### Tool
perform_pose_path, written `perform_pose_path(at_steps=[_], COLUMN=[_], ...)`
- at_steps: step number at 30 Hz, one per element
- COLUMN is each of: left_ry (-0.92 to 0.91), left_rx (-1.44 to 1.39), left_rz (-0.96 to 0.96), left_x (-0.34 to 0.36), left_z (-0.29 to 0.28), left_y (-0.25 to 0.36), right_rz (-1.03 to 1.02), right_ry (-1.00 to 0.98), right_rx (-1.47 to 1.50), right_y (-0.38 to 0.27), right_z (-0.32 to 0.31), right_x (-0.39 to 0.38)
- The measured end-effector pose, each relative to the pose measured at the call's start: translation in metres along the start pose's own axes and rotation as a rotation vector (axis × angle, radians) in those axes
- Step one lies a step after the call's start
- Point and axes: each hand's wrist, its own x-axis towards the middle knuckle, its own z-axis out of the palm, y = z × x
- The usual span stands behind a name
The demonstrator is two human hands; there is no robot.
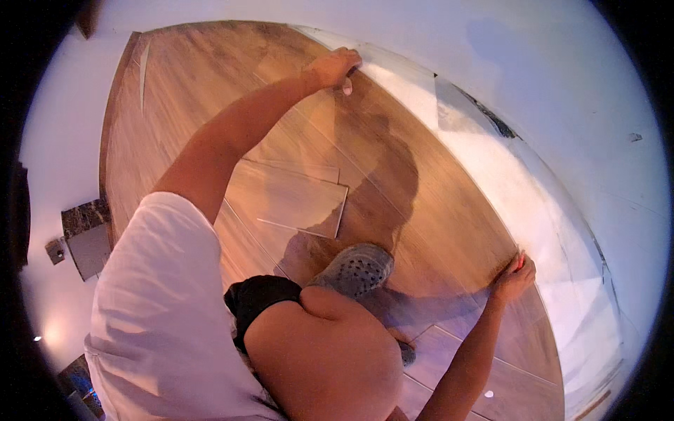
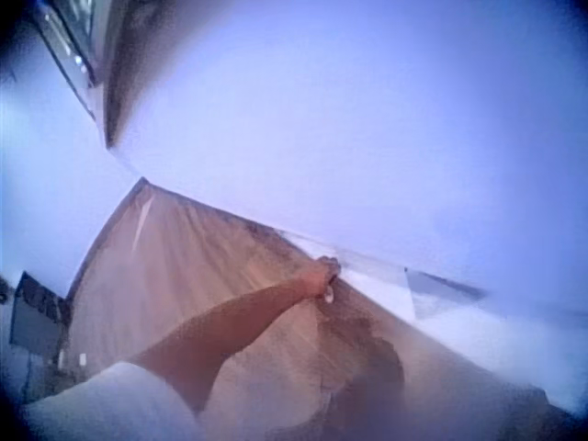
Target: The person measures and fits flooring planks along a wall, marking them with a pencil and checking the alignment by hand.
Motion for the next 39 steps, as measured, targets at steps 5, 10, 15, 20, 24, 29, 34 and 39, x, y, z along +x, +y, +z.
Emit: perform_pose_path(at_steps=[5, 10, 15, 20, 24, 29, 34, 39], left_ry=[0.187, 0.137, -0.037, -0.002, -0.034, -0.020, -0.096, 0.016], left_rx=[0.018, -0.203, -0.067, 0.085, -0.010, -0.085, -0.341, -0.248], left_rz=[0.028, -0.063, -0.356, -0.458, -0.444, -0.371, -0.170, -0.119], left_x=[-0.041, -0.192, -0.306, -0.342, -0.347, -0.319, -0.261, -0.311], left_z=[0.009, 0.063, 0.052, 0.085, 0.066, 0.057, 0.125, 0.102], left_y=[0.010, 0.041, 0.065, 0.026, 0.016, -0.007, -0.002, -0.036], right_rz=[-0.238, -0.523, -0.569, -0.635, -0.623, -0.742, -0.734, -0.563], right_ry=[-0.119, -0.487, -0.581, -0.624, -0.736, -0.844, -0.889, -0.746], right_rx=[0.021, -0.059, 0.031, 0.162, 0.127, 0.227, 0.417, 0.375], right_y=[0.002, -0.022, -0.032, -0.064, -0.149, -0.230, -0.185, -0.168], right_z=[-0.026, -0.106, -0.156, -0.132, -0.115, -0.108, -0.111, -0.099], right_x=[0.020, 0.034, 0.035, 0.039, 0.030, 0.026, 0.015, -0.033])
